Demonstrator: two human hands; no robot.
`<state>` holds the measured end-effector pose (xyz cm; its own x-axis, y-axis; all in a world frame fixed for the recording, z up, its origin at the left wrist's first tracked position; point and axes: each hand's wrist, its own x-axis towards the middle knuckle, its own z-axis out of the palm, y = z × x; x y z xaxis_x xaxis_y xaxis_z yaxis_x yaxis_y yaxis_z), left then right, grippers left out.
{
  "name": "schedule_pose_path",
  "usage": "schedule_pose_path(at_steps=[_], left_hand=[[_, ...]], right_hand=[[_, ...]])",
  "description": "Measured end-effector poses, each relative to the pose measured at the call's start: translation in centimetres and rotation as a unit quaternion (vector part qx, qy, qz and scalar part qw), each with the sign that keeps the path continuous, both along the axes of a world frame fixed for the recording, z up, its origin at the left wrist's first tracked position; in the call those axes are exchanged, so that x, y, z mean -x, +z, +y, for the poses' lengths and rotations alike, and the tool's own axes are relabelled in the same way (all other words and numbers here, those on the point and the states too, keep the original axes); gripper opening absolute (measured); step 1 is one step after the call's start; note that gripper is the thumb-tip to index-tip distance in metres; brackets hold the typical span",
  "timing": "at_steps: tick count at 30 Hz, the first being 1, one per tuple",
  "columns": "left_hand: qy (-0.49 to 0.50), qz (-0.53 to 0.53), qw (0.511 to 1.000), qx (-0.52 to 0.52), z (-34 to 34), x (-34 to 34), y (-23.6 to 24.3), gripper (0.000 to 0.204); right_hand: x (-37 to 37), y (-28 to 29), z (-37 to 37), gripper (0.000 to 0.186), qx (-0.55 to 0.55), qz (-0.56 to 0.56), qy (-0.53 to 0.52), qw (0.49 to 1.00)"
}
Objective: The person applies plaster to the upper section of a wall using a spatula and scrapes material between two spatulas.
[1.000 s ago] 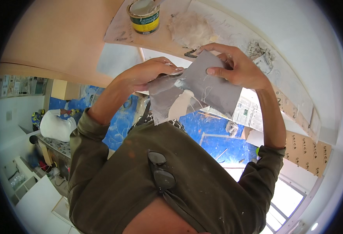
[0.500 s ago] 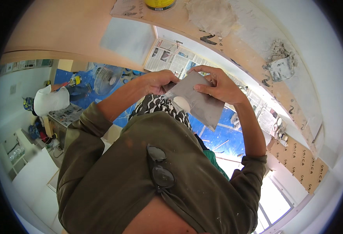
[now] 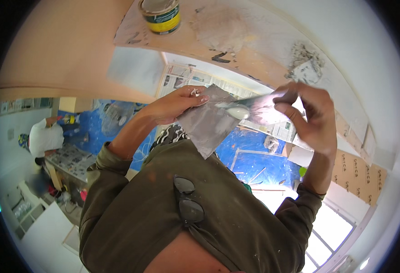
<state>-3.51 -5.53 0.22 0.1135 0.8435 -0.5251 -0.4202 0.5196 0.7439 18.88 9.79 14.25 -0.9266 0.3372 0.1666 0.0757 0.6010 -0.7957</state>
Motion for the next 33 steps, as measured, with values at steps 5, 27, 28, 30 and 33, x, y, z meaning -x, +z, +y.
schedule_pose_path(at_steps=[5,27,28,30,33], left_hand=[[0.05,0.031,0.998,-0.032,1.7,0.2,3.7,0.044],[-0.126,-0.021,0.992,-0.003,2.5,4.0,2.2,0.035],[-0.134,-0.053,0.99,-0.006,2.6,4.1,1.4,0.034],[-0.124,-0.057,0.991,-0.008,2.9,3.8,0.5,0.035],[-0.098,0.0,0.995,-0.013,3.1,3.0,-0.1,0.023]], right_hand=[[0.5,1.4,-4.7,0.023,-0.343,-0.004,0.047,0.938],[4.5,-2.7,-0.9,0.018,0.036,-0.25,-0.147,0.956],[4.5,-3.6,-1.1,0.018,0.045,-0.242,-0.126,0.961],[4.6,-5.3,-1.9,0.018,0.062,-0.225,-0.085,0.969],[5.4,-4.6,-3.6,0.019,0.103,-0.257,-0.062,0.959]])
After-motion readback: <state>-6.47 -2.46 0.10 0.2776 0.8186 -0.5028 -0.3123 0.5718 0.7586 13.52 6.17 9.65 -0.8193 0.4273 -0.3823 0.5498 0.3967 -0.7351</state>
